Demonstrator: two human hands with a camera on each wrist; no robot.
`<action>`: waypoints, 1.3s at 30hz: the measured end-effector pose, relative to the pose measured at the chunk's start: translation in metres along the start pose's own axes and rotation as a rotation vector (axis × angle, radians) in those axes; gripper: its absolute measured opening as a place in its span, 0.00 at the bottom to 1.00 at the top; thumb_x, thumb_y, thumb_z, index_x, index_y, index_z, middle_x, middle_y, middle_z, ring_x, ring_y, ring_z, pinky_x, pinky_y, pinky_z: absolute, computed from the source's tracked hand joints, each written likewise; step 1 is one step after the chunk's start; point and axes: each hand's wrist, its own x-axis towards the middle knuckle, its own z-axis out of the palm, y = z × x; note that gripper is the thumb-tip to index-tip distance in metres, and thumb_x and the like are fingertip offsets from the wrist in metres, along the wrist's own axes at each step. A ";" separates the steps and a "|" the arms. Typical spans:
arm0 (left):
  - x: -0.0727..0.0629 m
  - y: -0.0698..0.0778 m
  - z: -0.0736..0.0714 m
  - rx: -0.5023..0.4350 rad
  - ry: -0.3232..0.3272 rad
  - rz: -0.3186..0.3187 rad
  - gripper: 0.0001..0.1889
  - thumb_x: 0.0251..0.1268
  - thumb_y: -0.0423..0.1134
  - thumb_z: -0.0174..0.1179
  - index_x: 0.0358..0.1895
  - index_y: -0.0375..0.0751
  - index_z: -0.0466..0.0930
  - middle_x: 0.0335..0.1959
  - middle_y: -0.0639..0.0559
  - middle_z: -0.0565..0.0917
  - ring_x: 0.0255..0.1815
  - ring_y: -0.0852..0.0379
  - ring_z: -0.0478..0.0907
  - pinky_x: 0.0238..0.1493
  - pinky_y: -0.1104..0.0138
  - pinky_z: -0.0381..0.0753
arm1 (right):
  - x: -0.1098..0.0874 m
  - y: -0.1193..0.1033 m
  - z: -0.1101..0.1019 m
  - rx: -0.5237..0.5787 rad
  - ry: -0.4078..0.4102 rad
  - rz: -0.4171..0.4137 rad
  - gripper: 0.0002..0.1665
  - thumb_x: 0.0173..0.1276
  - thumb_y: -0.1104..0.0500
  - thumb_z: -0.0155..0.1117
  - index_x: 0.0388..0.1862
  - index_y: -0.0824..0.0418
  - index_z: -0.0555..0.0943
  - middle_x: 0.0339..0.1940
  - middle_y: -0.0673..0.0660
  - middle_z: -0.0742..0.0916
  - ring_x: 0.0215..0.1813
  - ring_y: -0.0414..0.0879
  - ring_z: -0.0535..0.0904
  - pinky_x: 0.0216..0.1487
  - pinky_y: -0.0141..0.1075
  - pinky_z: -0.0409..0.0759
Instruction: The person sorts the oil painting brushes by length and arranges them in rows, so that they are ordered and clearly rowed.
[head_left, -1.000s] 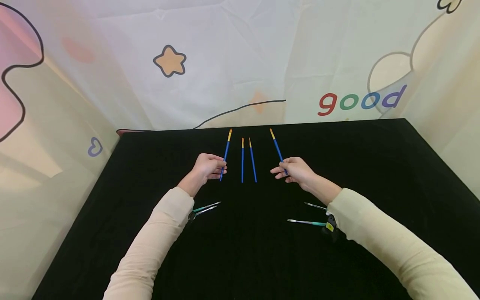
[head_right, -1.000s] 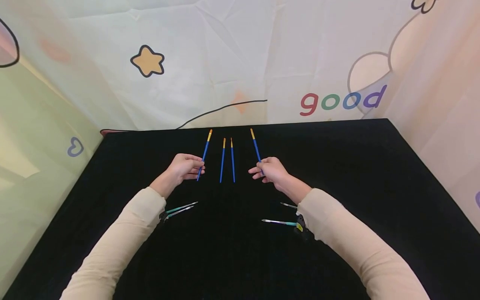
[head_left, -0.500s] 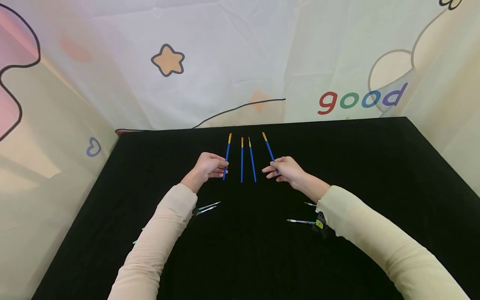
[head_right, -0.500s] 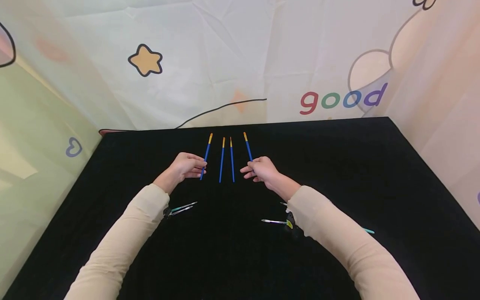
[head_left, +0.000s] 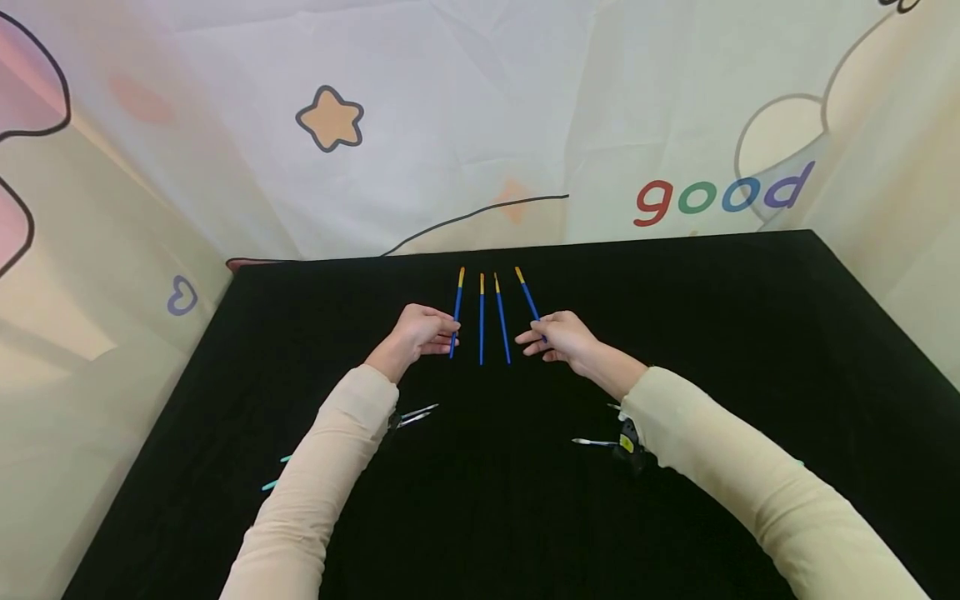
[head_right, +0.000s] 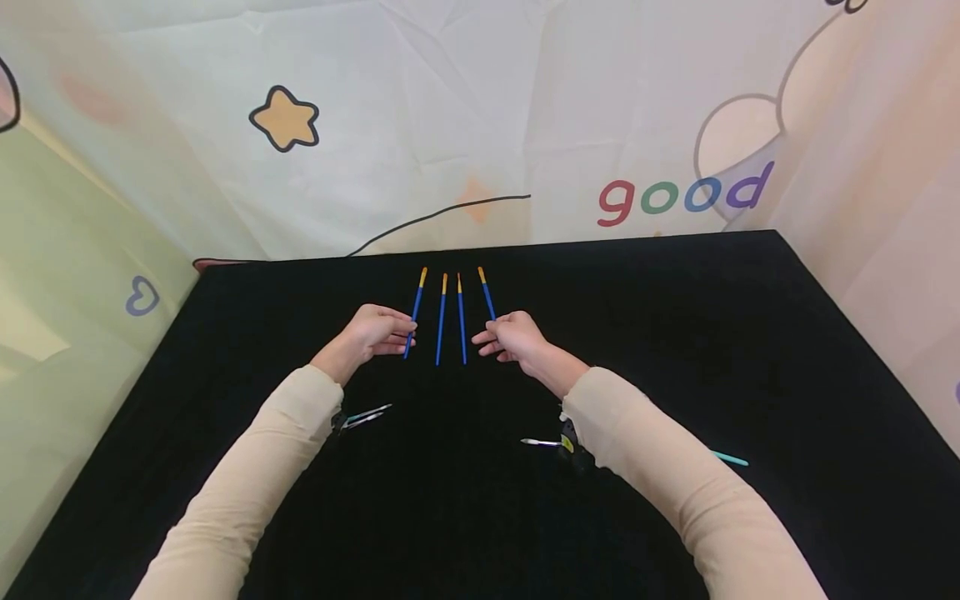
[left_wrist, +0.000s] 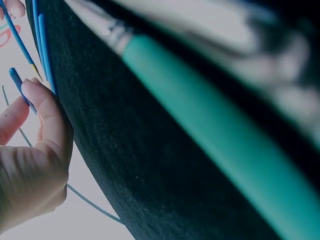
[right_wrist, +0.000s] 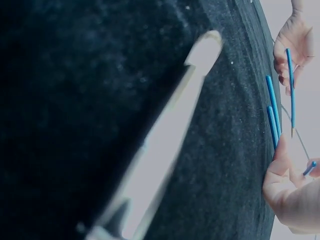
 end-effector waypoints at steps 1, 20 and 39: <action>0.000 0.000 0.000 0.003 0.002 0.000 0.10 0.60 0.30 0.59 0.43 0.30 0.76 0.33 0.41 0.80 0.26 0.55 0.80 0.26 0.71 0.79 | 0.000 0.000 0.000 -0.001 -0.001 0.001 0.18 0.74 0.60 0.40 0.55 0.72 0.66 0.50 0.63 0.81 0.33 0.41 0.79 0.31 0.30 0.71; 0.000 0.004 -0.001 0.042 0.017 0.005 0.10 0.61 0.31 0.58 0.44 0.29 0.76 0.30 0.44 0.79 0.25 0.56 0.80 0.27 0.70 0.79 | 0.001 -0.007 -0.003 0.081 0.007 0.101 0.18 0.72 0.63 0.39 0.56 0.72 0.66 0.23 0.52 0.80 0.22 0.39 0.73 0.25 0.29 0.71; 0.001 -0.002 0.005 0.193 0.032 0.051 0.07 0.58 0.30 0.59 0.37 0.27 0.80 0.28 0.44 0.79 0.21 0.57 0.75 0.25 0.68 0.79 | -0.003 -0.012 -0.007 0.044 -0.043 0.135 0.20 0.72 0.62 0.43 0.59 0.71 0.65 0.46 0.66 0.81 0.33 0.45 0.82 0.39 0.37 0.80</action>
